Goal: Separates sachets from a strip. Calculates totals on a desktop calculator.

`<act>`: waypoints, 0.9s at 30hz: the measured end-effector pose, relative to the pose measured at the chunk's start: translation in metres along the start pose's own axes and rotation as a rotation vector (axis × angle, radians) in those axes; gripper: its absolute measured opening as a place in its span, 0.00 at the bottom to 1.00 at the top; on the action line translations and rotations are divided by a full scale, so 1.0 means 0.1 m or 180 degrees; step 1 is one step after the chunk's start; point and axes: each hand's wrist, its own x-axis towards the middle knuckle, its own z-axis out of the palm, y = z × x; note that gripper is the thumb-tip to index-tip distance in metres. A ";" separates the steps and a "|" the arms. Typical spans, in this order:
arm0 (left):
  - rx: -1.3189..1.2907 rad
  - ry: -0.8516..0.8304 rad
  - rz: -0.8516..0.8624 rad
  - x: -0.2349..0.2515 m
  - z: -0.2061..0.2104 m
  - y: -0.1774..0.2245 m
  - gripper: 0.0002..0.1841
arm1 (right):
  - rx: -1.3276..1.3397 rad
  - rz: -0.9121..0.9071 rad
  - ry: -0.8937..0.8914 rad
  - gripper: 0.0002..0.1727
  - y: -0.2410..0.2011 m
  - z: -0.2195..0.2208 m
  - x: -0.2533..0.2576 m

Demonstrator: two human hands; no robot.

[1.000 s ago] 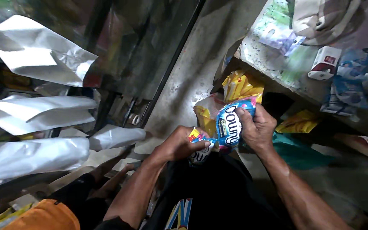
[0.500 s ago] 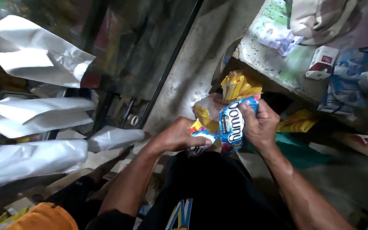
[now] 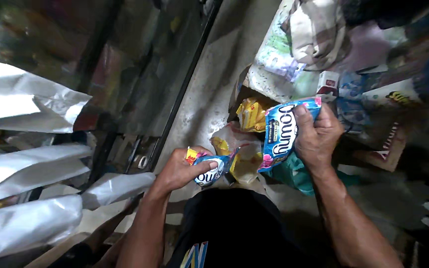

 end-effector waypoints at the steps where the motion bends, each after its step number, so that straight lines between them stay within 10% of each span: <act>1: -0.0072 0.0063 0.0165 0.02 0.02 0.01 0.07 | -0.0009 -0.0022 0.0085 0.07 -0.04 -0.03 0.03; 18: 0.1280 0.0622 0.2723 1.89 1.27 1.04 0.13 | 0.0261 0.1145 0.1387 0.13 0.45 -1.13 -0.37; 27: -0.0317 0.0578 0.1160 3.37 2.40 0.66 0.19 | 0.0199 0.1873 0.0878 0.15 0.69 -1.41 -0.83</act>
